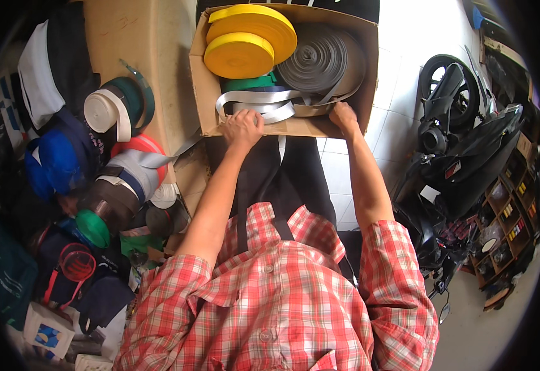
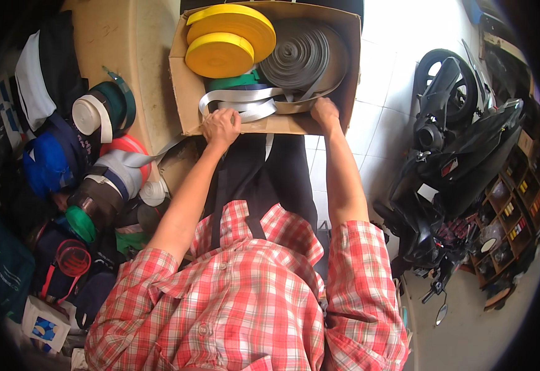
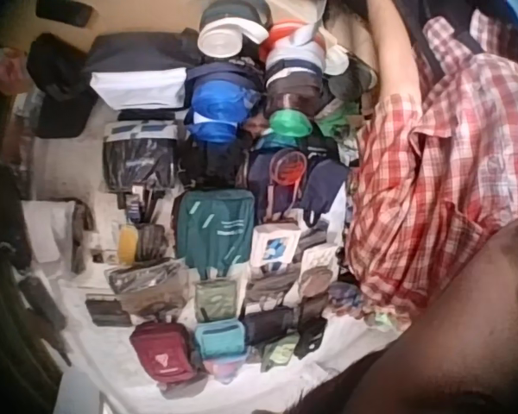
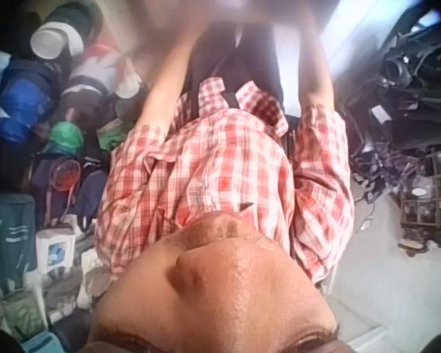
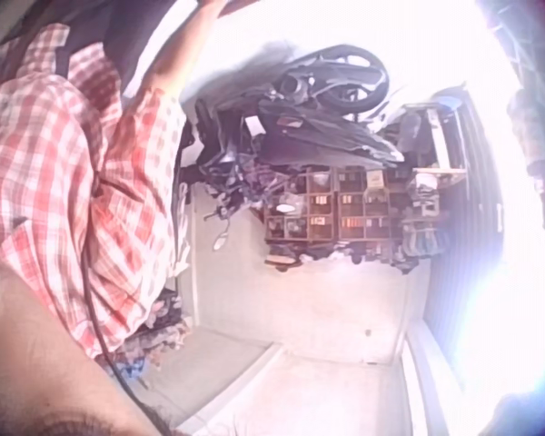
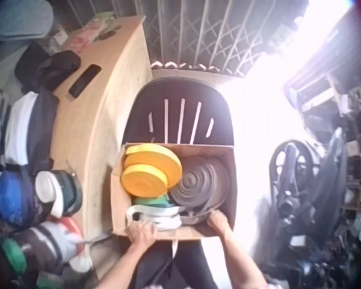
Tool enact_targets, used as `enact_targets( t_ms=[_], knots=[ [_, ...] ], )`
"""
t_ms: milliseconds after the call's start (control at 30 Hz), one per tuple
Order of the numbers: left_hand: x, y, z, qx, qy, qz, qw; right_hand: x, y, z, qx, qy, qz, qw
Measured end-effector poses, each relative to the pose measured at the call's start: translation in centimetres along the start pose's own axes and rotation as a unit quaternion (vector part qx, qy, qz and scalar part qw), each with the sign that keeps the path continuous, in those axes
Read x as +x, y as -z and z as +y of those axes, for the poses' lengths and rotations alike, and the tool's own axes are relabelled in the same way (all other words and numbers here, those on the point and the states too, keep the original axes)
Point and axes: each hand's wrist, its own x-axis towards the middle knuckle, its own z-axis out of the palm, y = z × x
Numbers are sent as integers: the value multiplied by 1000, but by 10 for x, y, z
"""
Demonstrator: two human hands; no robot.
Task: The person picks up several large rolls of fabric webbing from a cardboard box one at a time and places them onto a metal storage rack.
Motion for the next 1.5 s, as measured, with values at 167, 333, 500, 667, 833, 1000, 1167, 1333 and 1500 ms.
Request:
enact_targets(
  t_ms=[167, 333, 500, 667, 833, 1000, 1167, 1333, 1500],
  knots=[
    [1, 0, 1, -11, 1, -17, 1000, -6, 13, -17, 18, -58, -76, 995],
    [2, 3, 3, -12, -25, 18, 999, -11, 27, -37, 93, -159, -80, 980],
    [1, 2, 2, -25, -32, 8, 999, -9, 61, -49, 317, -405, 157, 844],
    [0, 2, 2, -44, -32, 18, 998, 1, 83, -72, 261, -220, 291, 894],
    [-2, 3, 2, -29, -40, -13, 999, 26, 97, -95, 286, -303, 279, 865],
    [-4, 3, 2, -25, -38, -11, 999, 45, 98, -111, 146, -310, 203, 917],
    [-9, -1, 1, -22, -64, -8, 998, 51, 99, -111, 378, -305, 238, 841],
    [-6, 1, -2, -8, -47, -34, 998, 28, 121, -132, 236, -232, 180, 926],
    [2, 12, 5, -12, -2, -129, 992, -8, 100, -132, 223, -131, 281, 924]
  ],
)
